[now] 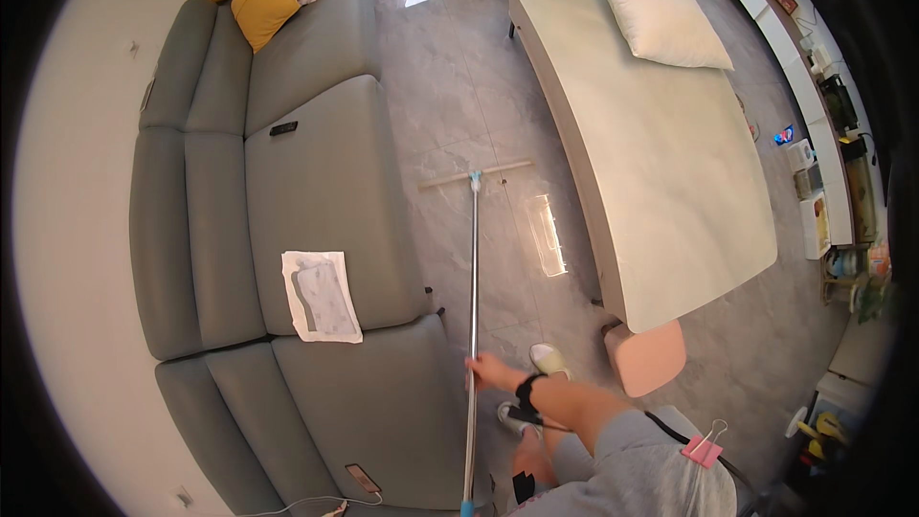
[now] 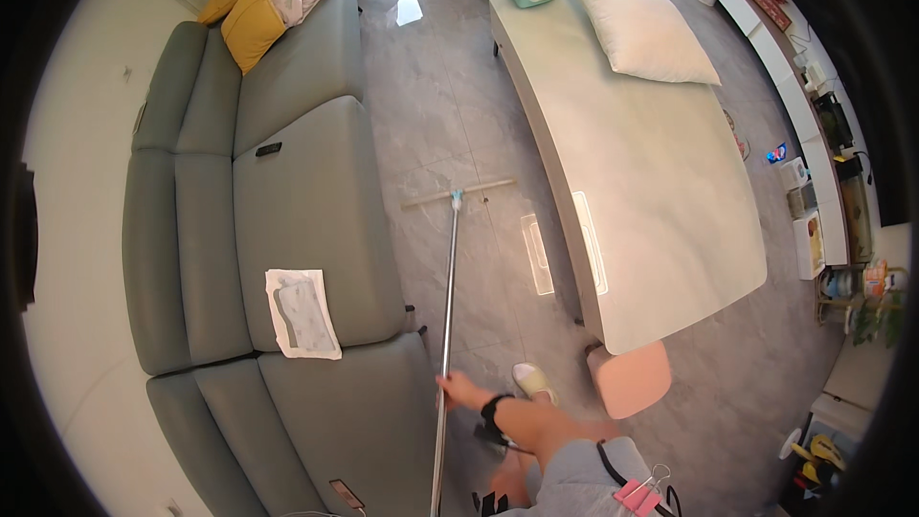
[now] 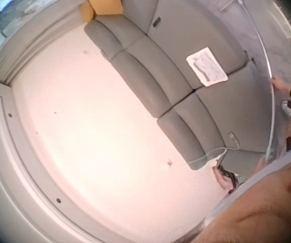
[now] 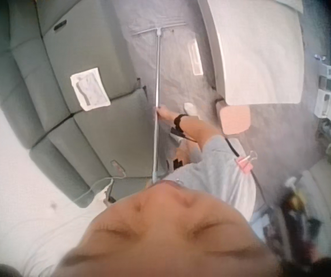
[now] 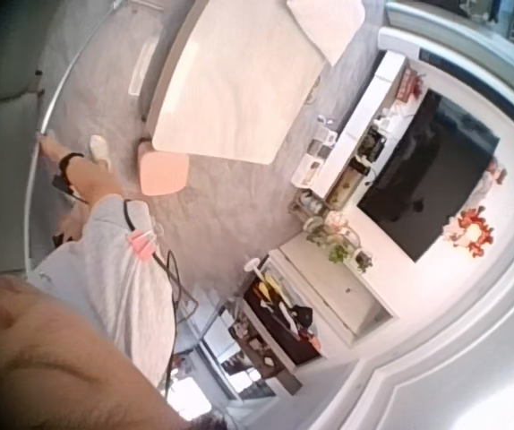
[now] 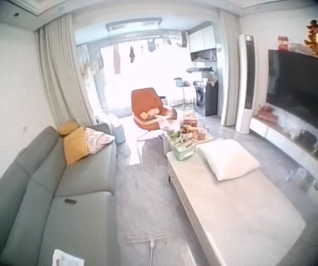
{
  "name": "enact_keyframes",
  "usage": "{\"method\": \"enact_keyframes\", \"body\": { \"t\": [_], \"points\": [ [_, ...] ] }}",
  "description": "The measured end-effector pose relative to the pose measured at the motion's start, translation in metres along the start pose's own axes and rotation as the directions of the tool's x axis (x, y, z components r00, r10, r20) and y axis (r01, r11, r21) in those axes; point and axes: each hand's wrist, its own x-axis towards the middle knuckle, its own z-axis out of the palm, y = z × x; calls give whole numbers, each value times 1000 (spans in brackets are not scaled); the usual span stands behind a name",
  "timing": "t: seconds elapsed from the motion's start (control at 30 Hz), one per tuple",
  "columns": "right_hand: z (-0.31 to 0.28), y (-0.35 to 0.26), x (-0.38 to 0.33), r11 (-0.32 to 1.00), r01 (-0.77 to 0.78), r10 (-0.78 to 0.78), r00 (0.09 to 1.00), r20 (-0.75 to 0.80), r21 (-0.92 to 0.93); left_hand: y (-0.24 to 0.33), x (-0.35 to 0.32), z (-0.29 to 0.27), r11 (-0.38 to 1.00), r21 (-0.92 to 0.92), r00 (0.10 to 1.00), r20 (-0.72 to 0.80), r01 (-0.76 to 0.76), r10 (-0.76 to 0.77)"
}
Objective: The person cleans a tiled living room floor using a cloth and a mop. They wipe a specific spot on the floor with a cloth, then use a mop to clean the area around a sofa and a coffee table. The person moves a small pink stool to clean underneath it.
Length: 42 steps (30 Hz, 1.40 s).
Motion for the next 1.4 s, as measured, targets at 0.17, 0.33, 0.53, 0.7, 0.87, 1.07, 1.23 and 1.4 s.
{"method": "enact_keyframes", "body": {
  "t": [0.17,0.33,0.53,0.7,0.87,1.07,1.23,1.4],
  "points": [
    [25,43,-97,979,-125,118,991,-57,-162,-10,-56,-3,998,46,995,-89,51,-46],
    [34,-7,-70,952,60,-73,997,-35,-299,-18,-52,23,997,-77,992,-126,-23,13],
    [13,-106,81,896,242,-259,966,4,-373,67,38,49,828,-559,992,125,50,24],
    [17,-49,68,843,144,-93,988,123,-517,-45,51,82,720,-644,946,319,257,-53],
    [13,81,-48,874,-22,79,992,96,-486,-40,-86,0,985,-165,966,-259,-43,-2],
    [10,118,-171,909,-226,211,974,-81,-351,15,-168,-108,967,77,652,-726,-242,221],
    [-9,61,-151,890,-124,97,992,-83,-439,-53,-113,26,992,92,965,-240,-87,107],
    [-40,-52,-39,764,103,-322,916,-238,-638,-41,-16,82,924,133,910,-172,-357,377]
  ]
}}
